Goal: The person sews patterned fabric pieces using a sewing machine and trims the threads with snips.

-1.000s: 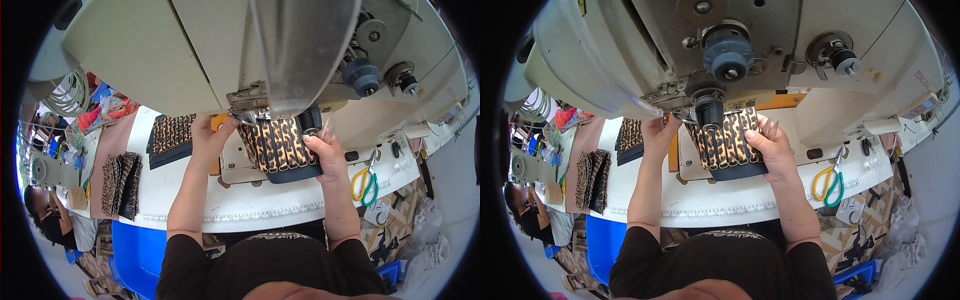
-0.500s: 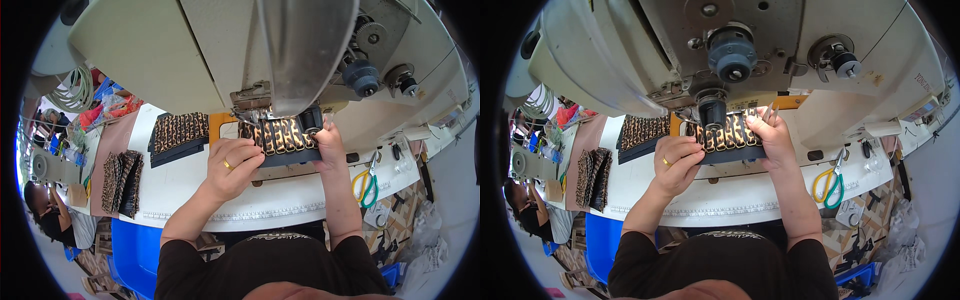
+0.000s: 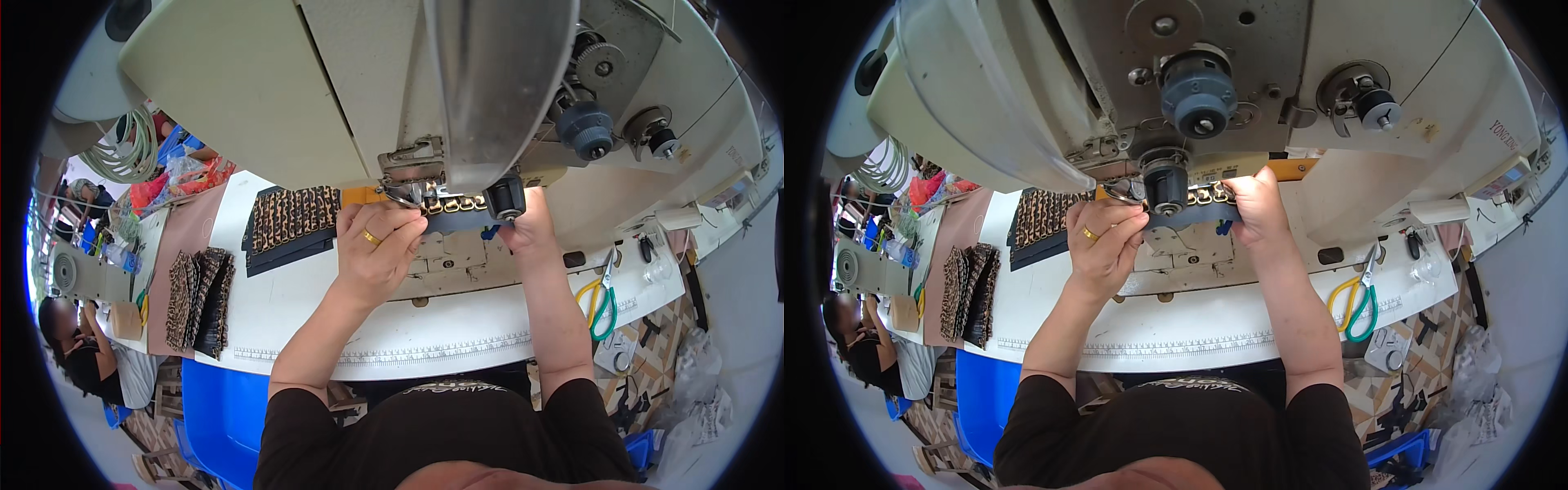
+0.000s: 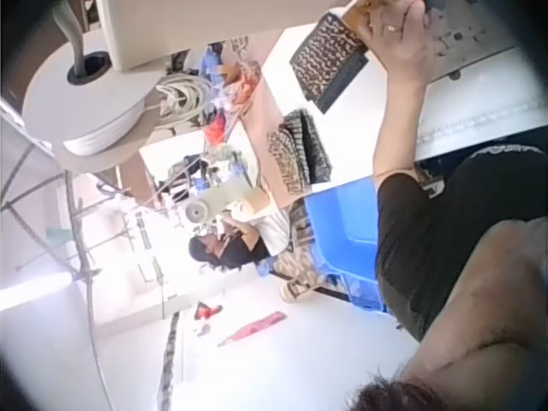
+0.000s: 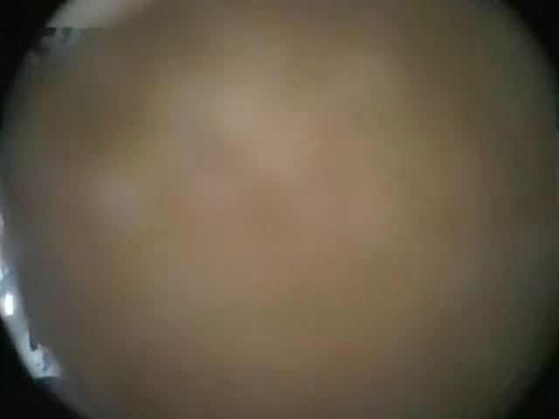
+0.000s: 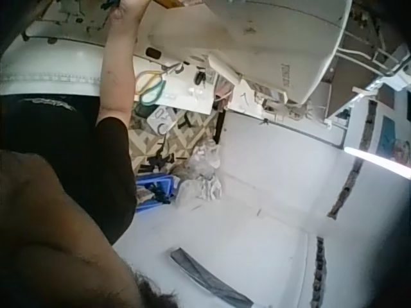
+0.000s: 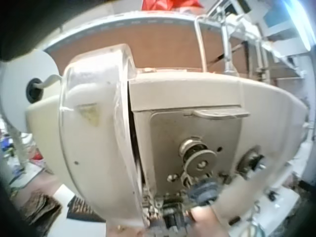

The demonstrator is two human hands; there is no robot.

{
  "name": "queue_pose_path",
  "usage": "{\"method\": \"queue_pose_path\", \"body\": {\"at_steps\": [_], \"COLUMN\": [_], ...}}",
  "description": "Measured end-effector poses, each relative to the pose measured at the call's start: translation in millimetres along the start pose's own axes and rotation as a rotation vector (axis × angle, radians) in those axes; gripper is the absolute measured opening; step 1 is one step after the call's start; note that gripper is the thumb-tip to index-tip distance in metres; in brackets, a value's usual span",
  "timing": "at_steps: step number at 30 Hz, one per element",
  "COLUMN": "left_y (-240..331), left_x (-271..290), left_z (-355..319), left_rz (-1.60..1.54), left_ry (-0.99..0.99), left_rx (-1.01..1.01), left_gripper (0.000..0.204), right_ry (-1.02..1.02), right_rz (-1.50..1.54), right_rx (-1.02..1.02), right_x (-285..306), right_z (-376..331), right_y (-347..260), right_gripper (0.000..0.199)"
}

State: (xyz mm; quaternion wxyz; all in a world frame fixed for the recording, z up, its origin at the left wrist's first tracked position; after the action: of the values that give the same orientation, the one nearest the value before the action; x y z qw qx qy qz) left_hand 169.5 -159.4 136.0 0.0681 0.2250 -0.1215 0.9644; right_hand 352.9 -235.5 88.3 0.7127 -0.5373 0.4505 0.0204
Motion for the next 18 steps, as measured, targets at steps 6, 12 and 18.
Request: {"method": "queue_pose_path", "body": {"at_steps": [6,12,18], "left_y": [-17.7,-102.8,-109.2], "left_x": [-3.7,-48.1,-64.3], "left_z": [-18.8,-41.8,-26.4], "left_rz": [-0.231,-0.721,-0.540], "left_ry": [0.048,0.288,-0.379], "left_rx": [0.137,0.874,0.897], "left_gripper": [0.009,0.017,0.019], "right_ry": [-0.003,0.248,-0.046], "right_rz": [-0.029,-0.762,-0.481], "right_rx": [0.072,0.525,0.452], "right_x": [-9.1,-15.0,-24.0], "right_z": [0.7,-32.4,-48.9], "right_y": [-7.6,-21.2,-23.0], "right_gripper": [0.010,0.012,0.010]}}
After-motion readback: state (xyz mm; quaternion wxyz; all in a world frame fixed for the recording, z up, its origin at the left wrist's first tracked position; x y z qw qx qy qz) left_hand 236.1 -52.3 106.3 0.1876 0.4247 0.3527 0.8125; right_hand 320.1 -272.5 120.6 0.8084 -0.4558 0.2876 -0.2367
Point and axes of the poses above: each hand's wrist, its own z-axis towards the middle knuckle, its own x-axis out of the back of the hand, y = z × x, the point moved 5 cm from there along z, towards the middle knuckle, and after that the axes turned 10 degrees about -x, right-handed, at the moved point
